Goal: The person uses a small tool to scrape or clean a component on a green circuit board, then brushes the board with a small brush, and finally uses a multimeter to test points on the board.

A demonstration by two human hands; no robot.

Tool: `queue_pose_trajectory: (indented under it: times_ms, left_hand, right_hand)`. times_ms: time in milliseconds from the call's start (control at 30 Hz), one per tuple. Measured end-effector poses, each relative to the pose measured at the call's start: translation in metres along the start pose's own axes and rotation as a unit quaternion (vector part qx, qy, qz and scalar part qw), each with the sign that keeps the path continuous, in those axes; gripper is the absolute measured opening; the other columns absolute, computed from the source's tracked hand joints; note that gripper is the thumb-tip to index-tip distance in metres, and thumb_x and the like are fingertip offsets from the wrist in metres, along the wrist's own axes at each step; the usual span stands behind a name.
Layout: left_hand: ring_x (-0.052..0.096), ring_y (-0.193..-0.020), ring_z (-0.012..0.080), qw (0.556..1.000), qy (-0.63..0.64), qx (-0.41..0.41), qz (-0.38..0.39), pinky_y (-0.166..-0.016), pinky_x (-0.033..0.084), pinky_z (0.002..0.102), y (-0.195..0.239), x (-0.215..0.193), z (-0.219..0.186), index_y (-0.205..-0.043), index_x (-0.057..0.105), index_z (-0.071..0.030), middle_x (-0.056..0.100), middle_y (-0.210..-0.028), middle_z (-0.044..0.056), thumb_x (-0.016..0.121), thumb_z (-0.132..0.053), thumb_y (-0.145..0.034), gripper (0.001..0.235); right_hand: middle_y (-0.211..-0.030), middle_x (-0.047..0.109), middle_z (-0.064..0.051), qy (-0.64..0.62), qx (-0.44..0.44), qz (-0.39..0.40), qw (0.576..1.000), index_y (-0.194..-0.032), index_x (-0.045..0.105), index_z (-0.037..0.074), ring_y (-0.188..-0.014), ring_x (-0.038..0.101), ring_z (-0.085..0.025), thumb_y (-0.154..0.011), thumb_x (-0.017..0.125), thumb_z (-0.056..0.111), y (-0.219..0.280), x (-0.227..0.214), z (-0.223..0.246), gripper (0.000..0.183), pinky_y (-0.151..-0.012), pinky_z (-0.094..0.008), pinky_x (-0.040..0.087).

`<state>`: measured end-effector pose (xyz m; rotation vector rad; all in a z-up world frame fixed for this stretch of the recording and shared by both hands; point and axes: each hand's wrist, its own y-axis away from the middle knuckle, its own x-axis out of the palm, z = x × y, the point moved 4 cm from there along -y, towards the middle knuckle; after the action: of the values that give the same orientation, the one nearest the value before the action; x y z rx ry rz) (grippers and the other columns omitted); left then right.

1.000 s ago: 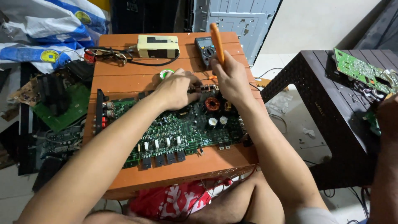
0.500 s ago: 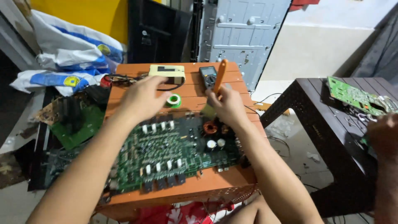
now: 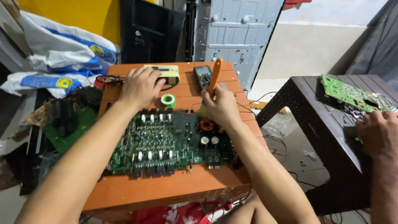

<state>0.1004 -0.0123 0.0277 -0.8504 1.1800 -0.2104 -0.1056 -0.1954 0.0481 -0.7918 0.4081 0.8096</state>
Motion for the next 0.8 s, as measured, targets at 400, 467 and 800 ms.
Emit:
queue_pose_trajectory:
  times_ms: [400, 467, 800]
  left_hand:
    - [0.069, -0.090, 0.0295, 0.983, 0.173, 0.052, 0.037, -0.080, 0.053, 0.045, 0.016, -0.003, -0.028, -0.101, 0.070, -0.020, 0.066, -0.086, 0.005, 0.057, -0.041, -0.097, 0.026]
    - [0.069, -0.091, 0.0280, 0.980, 0.190, 0.038, 0.043, -0.081, 0.054, 0.044, 0.013, -0.013, -0.030, -0.102, 0.071, -0.021, 0.068, -0.087, 0.004, 0.054, -0.040, -0.099, 0.026]
    - [0.072, -0.092, 0.0303, 0.957, 0.277, -0.073, 0.036, -0.083, 0.056, 0.044, 0.016, -0.026, -0.014, -0.107, 0.074, -0.019, 0.072, -0.091, 0.006, 0.063, -0.027, -0.096, 0.017]
  right_hand:
    - [-0.086, 0.070, -0.013, -0.143, 0.006, -0.003, 0.990, -0.108, 0.071, 0.005, -0.055, 0.069, -0.019, -0.092, 0.074, 0.015, 0.007, 0.009, 0.006, 0.019, -0.050, -0.030, 0.057]
    - [-0.085, 0.069, -0.014, -0.165, 0.006, -0.004, 0.986, -0.110, 0.071, 0.005, -0.053, 0.069, -0.019, -0.094, 0.073, 0.014, 0.008, 0.008, 0.014, 0.018, -0.047, -0.029, 0.056]
    - [-0.079, 0.072, -0.011, -0.032, -0.066, 0.021, 0.997, -0.115, 0.076, 0.017, -0.075, 0.070, -0.024, -0.092, 0.077, 0.016, 0.001, 0.006, 0.015, 0.023, -0.069, -0.037, 0.056]
